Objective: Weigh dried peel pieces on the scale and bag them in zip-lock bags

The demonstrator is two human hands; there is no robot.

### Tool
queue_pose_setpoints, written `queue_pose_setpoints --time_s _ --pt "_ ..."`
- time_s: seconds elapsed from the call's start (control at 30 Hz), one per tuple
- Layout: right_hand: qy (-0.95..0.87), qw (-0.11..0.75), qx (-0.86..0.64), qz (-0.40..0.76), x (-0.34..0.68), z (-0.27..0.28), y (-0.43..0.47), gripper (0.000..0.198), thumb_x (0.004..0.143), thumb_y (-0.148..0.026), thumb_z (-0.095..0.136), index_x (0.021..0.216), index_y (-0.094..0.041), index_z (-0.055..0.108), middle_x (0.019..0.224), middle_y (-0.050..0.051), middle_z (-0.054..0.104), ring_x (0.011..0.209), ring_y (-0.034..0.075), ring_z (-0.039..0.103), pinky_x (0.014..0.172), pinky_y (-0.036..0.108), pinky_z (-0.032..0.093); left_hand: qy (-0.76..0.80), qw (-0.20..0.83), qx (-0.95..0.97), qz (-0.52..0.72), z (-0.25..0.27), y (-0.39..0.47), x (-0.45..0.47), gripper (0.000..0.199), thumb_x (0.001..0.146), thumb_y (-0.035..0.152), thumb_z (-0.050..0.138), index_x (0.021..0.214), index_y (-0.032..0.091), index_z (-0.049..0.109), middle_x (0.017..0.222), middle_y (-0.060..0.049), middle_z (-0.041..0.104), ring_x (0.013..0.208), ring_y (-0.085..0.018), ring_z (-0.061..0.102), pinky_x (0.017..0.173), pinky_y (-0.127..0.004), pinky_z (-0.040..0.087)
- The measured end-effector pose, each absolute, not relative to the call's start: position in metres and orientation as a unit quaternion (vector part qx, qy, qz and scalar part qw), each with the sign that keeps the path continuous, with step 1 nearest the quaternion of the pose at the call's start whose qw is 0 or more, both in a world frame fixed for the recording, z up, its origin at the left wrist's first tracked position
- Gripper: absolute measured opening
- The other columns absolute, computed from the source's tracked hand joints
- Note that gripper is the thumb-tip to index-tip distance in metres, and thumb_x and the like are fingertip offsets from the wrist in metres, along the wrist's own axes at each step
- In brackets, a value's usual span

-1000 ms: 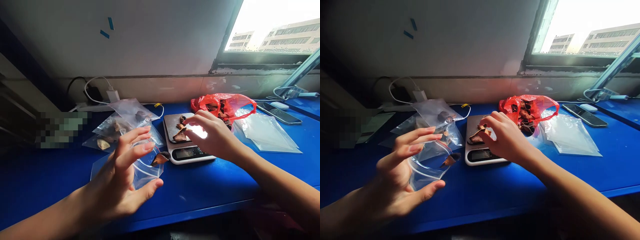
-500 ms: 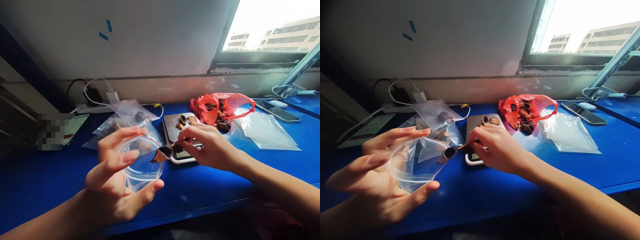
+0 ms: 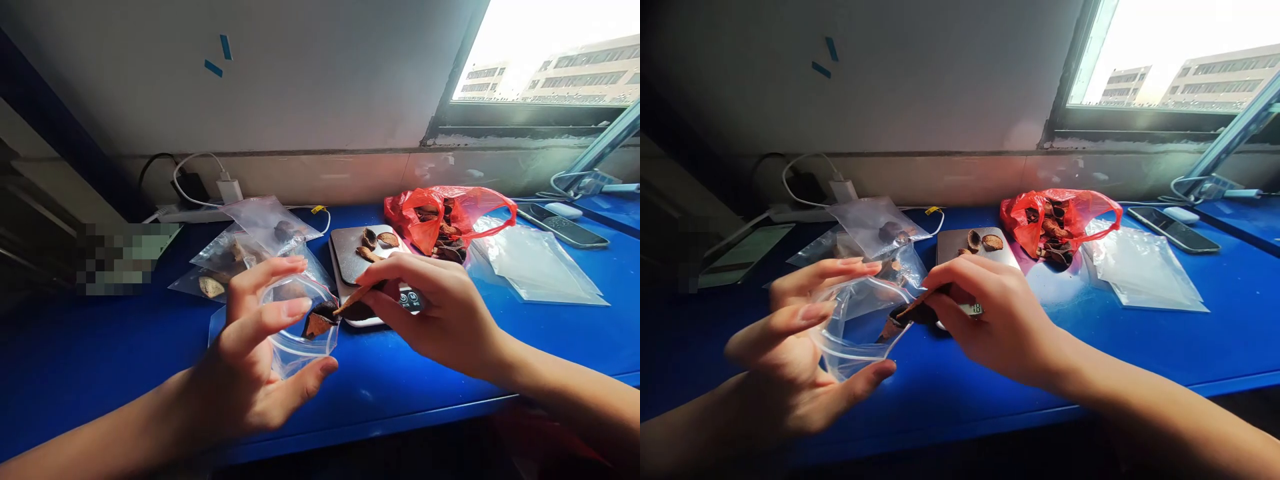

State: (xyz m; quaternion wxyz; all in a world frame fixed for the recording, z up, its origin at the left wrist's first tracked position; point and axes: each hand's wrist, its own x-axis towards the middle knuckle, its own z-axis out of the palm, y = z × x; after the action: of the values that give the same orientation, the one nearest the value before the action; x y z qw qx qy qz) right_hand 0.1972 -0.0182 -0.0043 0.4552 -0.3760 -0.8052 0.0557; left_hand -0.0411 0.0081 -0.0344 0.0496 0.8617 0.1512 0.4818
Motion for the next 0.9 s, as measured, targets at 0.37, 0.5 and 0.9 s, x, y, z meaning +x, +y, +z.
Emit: queue_pose_setpoints --time_s 0.37,0.5,0.9 --pt "-0.820 0.442 -0.302 0.201 0.189 -0.018 -0.017 0.043 0.094 -0.008 0.056 0.135 -0.018 0.058 0.095 0.005 0.077 0.077 0.012 0.070 0.070 0.023 0.058 0.142 0.043 0.869 0.472 -0.037 0.008 -0.040 0.075 0.080 0.014 0.077 0.141 0.029 0.037 0.143 -0.013 0.042 0.130 -0.034 0.053 0.101 -0.060 0.057" --pt "-0.798 0.427 -0.345 0.251 0.188 -0.013 -0.021 0.025 0.091 -0.009 0.060 0.113 -0.017 0.067 0.089 0.003 0.077 0.075 0.012 0.071 0.068 0.020 0.057 0.146 0.040 0.871 0.467 -0.038 0.011 -0.041 0.072 0.080 0.013 0.077 0.139 0.030 0.038 0.142 -0.013 0.042 0.128 -0.033 0.054 0.099 -0.059 0.059" --pt "-0.803 0.365 -0.464 -0.085 0.232 -0.001 0.007 0.012 0.097 -0.025 0.059 0.097 -0.020 0.069 0.092 0.007 0.074 0.077 0.018 0.067 0.071 0.031 0.052 0.148 -0.008 0.839 0.524 -0.022 0.011 -0.046 0.073 0.077 0.014 0.078 0.139 0.033 0.043 0.143 -0.006 0.044 0.122 -0.028 0.057 0.102 -0.057 0.058"
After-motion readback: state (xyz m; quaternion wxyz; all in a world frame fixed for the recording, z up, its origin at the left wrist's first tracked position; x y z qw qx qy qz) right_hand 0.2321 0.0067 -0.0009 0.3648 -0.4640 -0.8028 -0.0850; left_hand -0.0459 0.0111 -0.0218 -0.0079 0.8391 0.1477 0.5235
